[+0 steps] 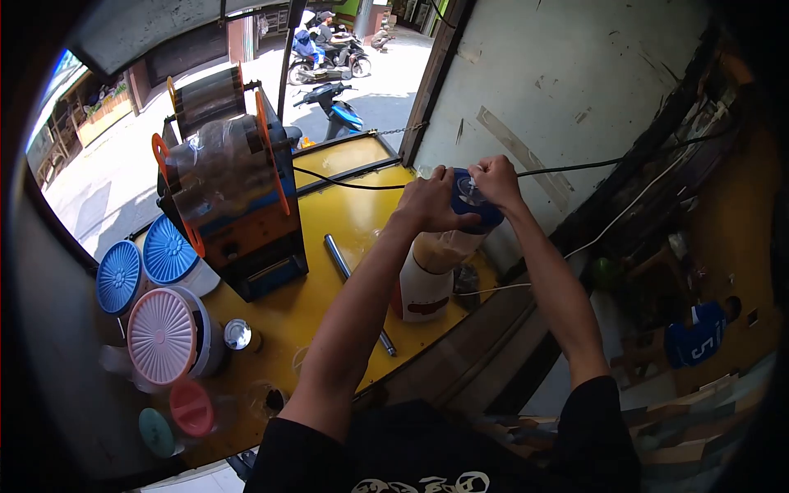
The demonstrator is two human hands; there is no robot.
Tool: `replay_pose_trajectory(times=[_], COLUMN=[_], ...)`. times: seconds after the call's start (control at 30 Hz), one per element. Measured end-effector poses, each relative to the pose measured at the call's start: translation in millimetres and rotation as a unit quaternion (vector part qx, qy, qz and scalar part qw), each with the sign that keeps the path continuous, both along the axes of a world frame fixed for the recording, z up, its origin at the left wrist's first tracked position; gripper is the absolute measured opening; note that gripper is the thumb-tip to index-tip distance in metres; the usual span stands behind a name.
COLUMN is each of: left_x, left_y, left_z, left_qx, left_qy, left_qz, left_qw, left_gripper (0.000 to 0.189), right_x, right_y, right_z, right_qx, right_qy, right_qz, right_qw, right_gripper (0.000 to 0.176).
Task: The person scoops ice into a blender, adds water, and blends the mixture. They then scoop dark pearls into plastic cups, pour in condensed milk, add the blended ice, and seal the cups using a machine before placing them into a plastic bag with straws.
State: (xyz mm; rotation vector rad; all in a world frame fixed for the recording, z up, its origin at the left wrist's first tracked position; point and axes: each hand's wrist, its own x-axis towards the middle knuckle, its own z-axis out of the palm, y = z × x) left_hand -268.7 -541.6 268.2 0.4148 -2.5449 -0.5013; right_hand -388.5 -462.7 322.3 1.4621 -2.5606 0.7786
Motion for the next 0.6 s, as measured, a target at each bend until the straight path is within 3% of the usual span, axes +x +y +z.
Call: replay_pose_trajectory(times=[0.07, 0.13, 0.2, 0.27, 0.33, 0.4, 0.47, 0.53, 0.57, 0.6], left_x=[-3, -5, -2, 0, -3, -1, 4, 0, 0, 1], left_y=[-4, -1, 0, 0, 0, 2, -2, -2, 0, -2], left_z=[0, 3, 5, 4, 5, 8, 9, 8, 5, 5], left_qx=[-0.002, -0.004, 0.006, 0.017, 0.010, 0.012, 0.041, 0.036, 0.034, 0.034], left_qy=[0.009, -0.014, -0.008, -0.002, -0.008, -0.016, -0.002, -0.005, -0.014, -0.016], left_qz=[0.002, -0.006, -0.013, -0.015, -0.014, -0.017, -0.016, -0.014, -0.014, -0.011], left_qw=[1.000, 1.000, 1.000, 1.000, 1.000, 1.000, 0.999, 0.999, 0.999, 0.999], left_gripper=[0.089, 0.090, 0.090, 0.090, 0.091, 0.093, 0.089, 0.089, 0.090, 0.090], right_x=[3, 11, 7, -8, 0, 17, -6, -16, -19, -12], right_y=[-1, 1, 2, 1, 1, 1, -2, -5, -2, -3], right_z=[-1, -6, -3, -6, -4, -9, -10, -5, -5, -5], right_qx=[0.020, 0.024, 0.010, -0.001, 0.000, -0.014, -0.050, -0.031, -0.014, -0.014], right_qy=[0.045, 0.361, 0.329, 0.032, 0.053, 0.292, 0.266, -0.071, 0.009, 0.006], right_qz=[0.013, 0.104, 0.088, 0.031, 0.035, 0.059, 0.085, 0.056, 0.052, 0.054], right_qw=[0.999, 0.927, 0.940, 0.999, 0.998, 0.954, 0.959, 0.995, 0.999, 0.998], right_gripper=[0.020, 0.029, 0.030, 0.021, 0.022, 0.028, 0.027, 0.027, 0.028, 0.028])
